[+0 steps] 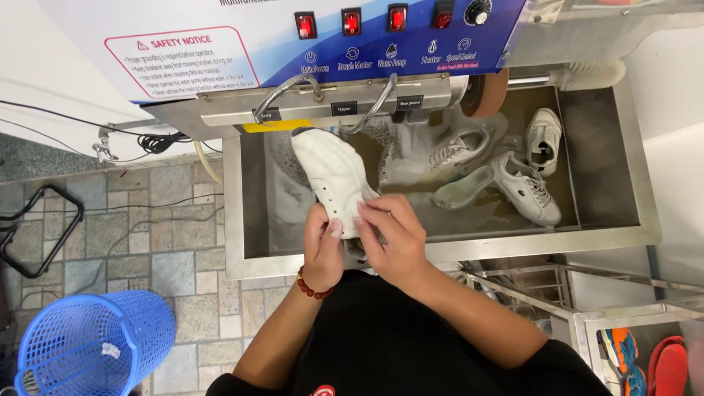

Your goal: Clean a pair of white sneakers using a specialized shoe washing machine and manual detailing.

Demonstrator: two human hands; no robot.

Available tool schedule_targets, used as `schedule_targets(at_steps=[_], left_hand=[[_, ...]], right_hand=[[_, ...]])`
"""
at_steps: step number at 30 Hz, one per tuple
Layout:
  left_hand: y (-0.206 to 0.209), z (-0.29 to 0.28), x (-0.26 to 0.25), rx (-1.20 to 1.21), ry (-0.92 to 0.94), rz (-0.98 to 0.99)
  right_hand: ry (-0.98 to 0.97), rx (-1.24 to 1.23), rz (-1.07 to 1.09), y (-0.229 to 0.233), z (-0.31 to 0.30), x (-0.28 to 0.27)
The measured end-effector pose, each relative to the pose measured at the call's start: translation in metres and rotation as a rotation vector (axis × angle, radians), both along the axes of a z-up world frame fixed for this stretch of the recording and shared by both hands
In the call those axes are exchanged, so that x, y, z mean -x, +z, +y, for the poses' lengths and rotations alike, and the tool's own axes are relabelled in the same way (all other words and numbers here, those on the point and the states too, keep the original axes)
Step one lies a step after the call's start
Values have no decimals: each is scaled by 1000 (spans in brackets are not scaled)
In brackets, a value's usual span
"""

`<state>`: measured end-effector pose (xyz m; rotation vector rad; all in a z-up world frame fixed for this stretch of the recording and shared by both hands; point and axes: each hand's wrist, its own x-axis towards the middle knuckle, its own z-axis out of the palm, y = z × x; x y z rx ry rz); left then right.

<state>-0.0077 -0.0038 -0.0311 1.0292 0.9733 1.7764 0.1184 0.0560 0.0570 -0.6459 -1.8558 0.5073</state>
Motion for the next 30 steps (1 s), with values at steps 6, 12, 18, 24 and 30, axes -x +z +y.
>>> schedule_targets(at_steps=[6, 12, 18, 24, 30], left_hand=[[-10, -6, 7, 19, -37, 44], [16, 9, 19, -27, -37, -308], [42, 12, 14, 102, -49, -465], [29, 14, 14, 89, -44, -517], [44, 8, 15, 36, -50, -526]], right_hand=[[5, 10, 3, 18, 12, 11], [270, 41, -80, 7, 10, -11], [289, -51, -95, 24, 18, 0], [265, -130, -146, 13, 23, -11], [215, -91, -123, 28, 14, -7]])
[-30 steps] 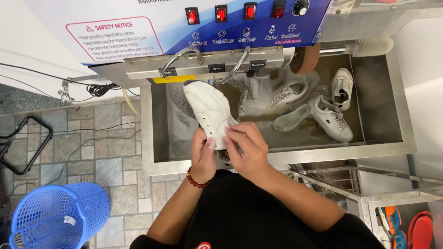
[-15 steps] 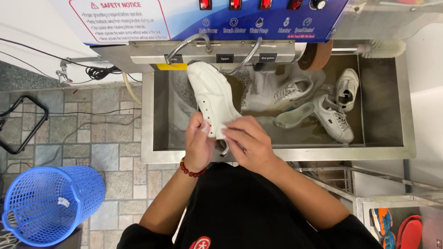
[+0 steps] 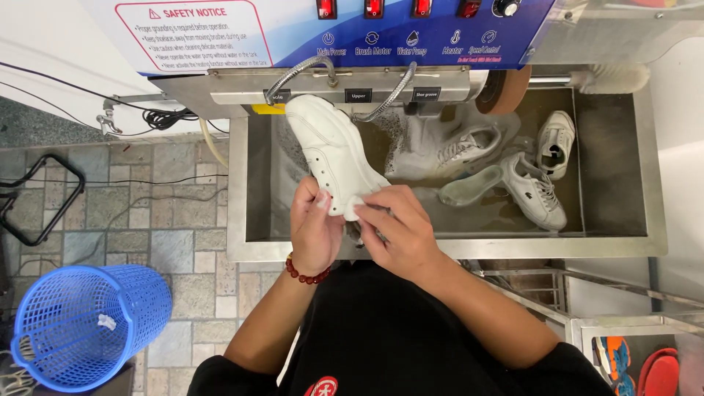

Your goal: Clean a pair of white sneakers using a specialized shoe washing machine and manual detailing.

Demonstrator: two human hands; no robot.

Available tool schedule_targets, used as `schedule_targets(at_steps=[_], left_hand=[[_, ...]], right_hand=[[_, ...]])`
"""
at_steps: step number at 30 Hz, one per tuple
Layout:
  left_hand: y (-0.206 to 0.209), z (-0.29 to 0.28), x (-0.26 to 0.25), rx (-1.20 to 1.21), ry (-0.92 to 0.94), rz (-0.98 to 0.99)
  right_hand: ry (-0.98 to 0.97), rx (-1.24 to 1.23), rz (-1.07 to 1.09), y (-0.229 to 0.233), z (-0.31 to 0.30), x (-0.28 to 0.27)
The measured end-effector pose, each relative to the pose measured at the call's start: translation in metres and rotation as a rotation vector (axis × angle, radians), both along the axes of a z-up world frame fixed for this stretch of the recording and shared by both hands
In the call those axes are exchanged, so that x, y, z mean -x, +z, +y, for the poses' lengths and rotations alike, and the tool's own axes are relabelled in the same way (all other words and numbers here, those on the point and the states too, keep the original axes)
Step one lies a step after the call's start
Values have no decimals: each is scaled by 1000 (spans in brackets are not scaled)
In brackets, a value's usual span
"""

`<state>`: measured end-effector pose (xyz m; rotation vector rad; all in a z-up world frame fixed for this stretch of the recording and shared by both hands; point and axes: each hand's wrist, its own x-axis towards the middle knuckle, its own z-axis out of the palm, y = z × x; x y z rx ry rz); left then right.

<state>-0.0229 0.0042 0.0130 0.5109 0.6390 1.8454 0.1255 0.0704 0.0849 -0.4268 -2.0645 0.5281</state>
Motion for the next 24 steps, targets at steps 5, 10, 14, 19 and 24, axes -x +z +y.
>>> schedule_targets(at_steps=[5, 10, 14, 19, 24], left_hand=[[-4, 0, -1, -86, -1, 34], [-20, -4, -9, -83, -3, 174], [-25, -10, -9, -115, -38, 246], [-43, -16, -13, -86, -15, 308], [-34, -19, -12, -77, 39, 763]], right_hand=[[-73, 40, -11, -13, 0, -5], [-164, 33, 84, -5, 13, 16], [-176, 80, 79, -20, 3, 4], [-181, 201, 48, -20, 1, 5], [-208, 172, 128, -8, 0, 10]])
